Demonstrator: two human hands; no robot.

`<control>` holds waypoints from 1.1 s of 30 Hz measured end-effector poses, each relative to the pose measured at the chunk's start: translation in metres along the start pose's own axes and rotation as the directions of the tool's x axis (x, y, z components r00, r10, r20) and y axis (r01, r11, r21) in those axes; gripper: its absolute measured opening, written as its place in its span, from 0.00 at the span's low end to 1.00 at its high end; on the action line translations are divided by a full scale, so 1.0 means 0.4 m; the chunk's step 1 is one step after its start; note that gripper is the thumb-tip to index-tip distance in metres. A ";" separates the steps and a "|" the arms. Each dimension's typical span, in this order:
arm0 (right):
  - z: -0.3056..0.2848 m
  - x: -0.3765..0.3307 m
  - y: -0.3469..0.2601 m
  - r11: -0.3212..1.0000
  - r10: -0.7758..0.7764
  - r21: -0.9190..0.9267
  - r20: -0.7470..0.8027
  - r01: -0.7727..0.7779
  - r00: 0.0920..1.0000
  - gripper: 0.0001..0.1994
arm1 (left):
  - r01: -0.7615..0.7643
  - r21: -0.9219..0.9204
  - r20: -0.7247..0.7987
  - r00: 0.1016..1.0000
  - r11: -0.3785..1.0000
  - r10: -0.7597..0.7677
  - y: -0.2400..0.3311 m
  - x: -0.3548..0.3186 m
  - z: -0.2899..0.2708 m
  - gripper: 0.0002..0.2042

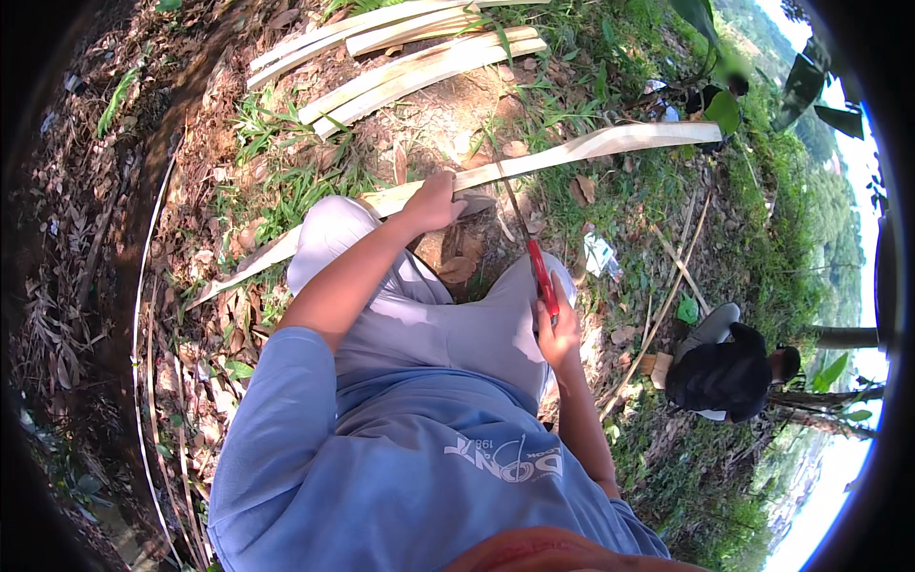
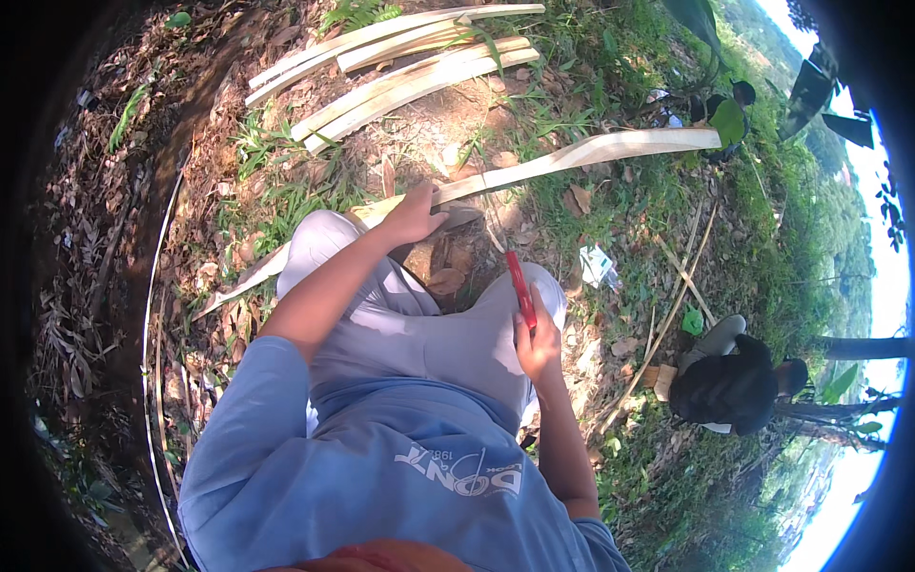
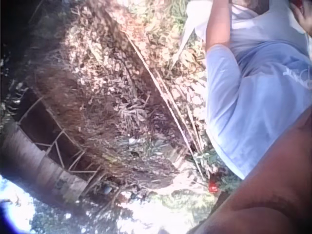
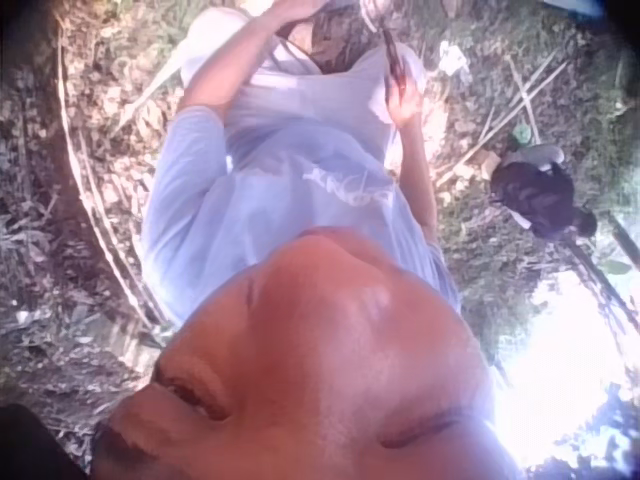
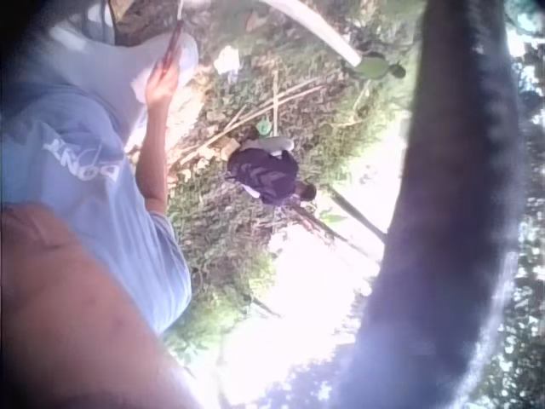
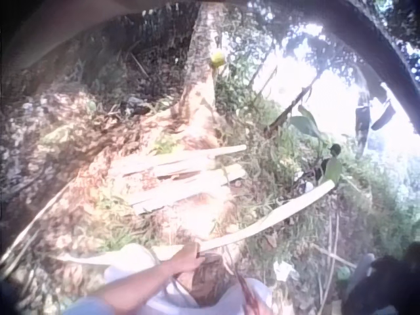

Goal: The person sits on the ground in a forest and uses a red-handled machete to shave thin strips from a long piece of light-colored wood. The person repeatedly slices along the length of the wood to create thin shavings, which fall to the ground. A black dog is visible in the background.

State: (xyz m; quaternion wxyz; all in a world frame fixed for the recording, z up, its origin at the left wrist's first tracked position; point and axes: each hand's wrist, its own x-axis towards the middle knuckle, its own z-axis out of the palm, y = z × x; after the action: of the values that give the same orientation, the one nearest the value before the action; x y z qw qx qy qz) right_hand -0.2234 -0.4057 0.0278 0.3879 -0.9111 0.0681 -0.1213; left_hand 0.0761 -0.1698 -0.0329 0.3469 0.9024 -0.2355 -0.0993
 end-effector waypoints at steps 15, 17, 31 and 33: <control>0.044 0.199 -0.196 0.998 -0.038 0.045 -0.138 0.044 0.990 0.23 | 0.110 0.243 -0.019 0.994 0.964 -0.108 0.017 0.219 0.174 0.19; 0.042 0.192 -0.206 1.000 -0.021 0.014 -0.106 0.023 0.994 0.23 | 0.117 0.261 -0.012 0.993 0.958 -0.118 0.014 0.222 0.174 0.18; 0.014 0.166 -0.205 0.999 0.030 -0.012 -0.072 -0.031 0.997 0.22 | 0.123 0.211 0.001 0.992 0.970 -0.126 0.007 0.235 0.174 0.16; -0.046 0.085 -0.272 0.994 0.106 -0.029 -0.026 -0.107 0.994 0.23 | 0.153 0.192 0.041 0.986 0.969 -0.164 0.009 0.220 0.160 0.16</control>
State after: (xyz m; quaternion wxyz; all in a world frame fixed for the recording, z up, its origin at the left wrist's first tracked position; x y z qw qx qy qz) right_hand -0.1925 -0.3507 0.1246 0.3790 -0.9105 0.1231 -0.1104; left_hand 0.1295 -0.2526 -0.0791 0.2443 0.9439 -0.1807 -0.1295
